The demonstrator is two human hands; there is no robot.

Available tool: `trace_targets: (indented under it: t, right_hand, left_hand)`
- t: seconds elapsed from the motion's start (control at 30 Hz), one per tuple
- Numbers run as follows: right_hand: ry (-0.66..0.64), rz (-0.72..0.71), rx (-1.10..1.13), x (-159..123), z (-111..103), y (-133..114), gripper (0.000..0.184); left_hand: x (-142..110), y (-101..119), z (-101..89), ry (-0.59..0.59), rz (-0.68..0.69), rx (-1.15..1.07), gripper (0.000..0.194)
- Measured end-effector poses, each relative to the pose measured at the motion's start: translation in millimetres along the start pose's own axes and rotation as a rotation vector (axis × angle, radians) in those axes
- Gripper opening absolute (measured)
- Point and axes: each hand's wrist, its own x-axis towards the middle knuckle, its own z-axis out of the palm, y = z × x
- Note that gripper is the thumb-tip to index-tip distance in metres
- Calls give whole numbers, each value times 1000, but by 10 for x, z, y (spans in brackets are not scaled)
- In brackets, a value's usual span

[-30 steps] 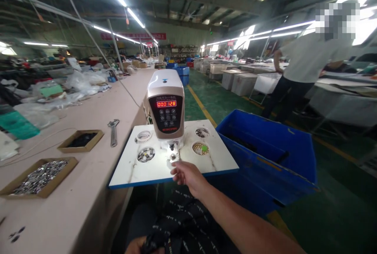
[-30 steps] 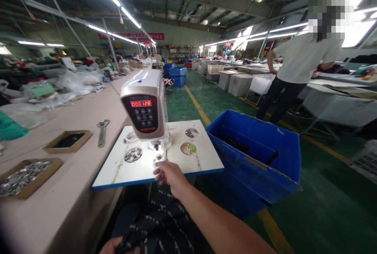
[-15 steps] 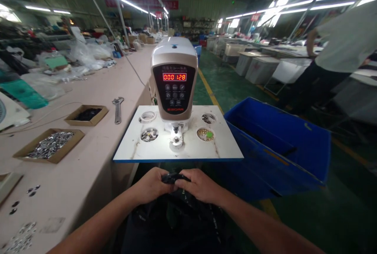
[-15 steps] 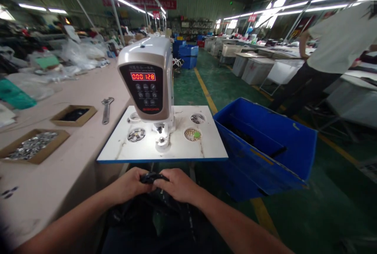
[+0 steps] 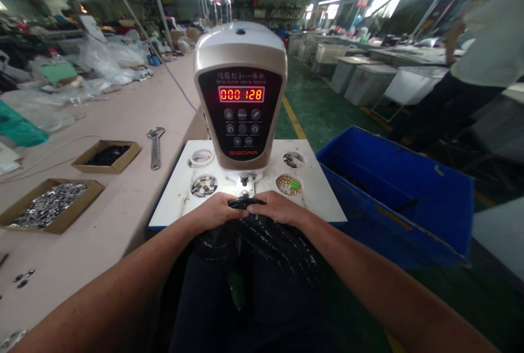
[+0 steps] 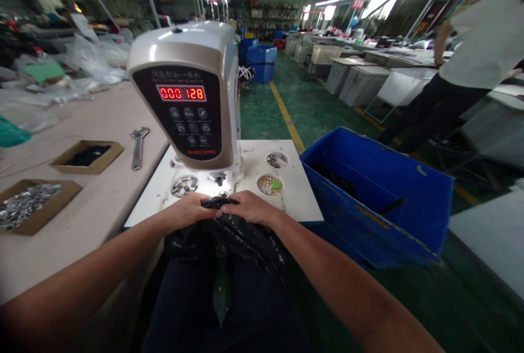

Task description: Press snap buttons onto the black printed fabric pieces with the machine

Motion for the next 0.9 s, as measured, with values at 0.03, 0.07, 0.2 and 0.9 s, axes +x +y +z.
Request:
trace_targets:
  t: [0.03,0.07,0.2,0.9]
  right_hand:
    - [9,0,-27,46,-30,11,39]
    - [21,2,-56,88,-56,20,39]
    - [26,-11,-112,227,-130,51,36]
    - [42,3,-119,517,-361,71,27]
  left_hand:
    - [42,-10,-23,2,-5,-8,35]
    - [77,-17,-44,3,-12,-18,36]
    - [155,-4,-101,-9,-34,-58,35]
    - [431,107,-220,56,-137,-141,40]
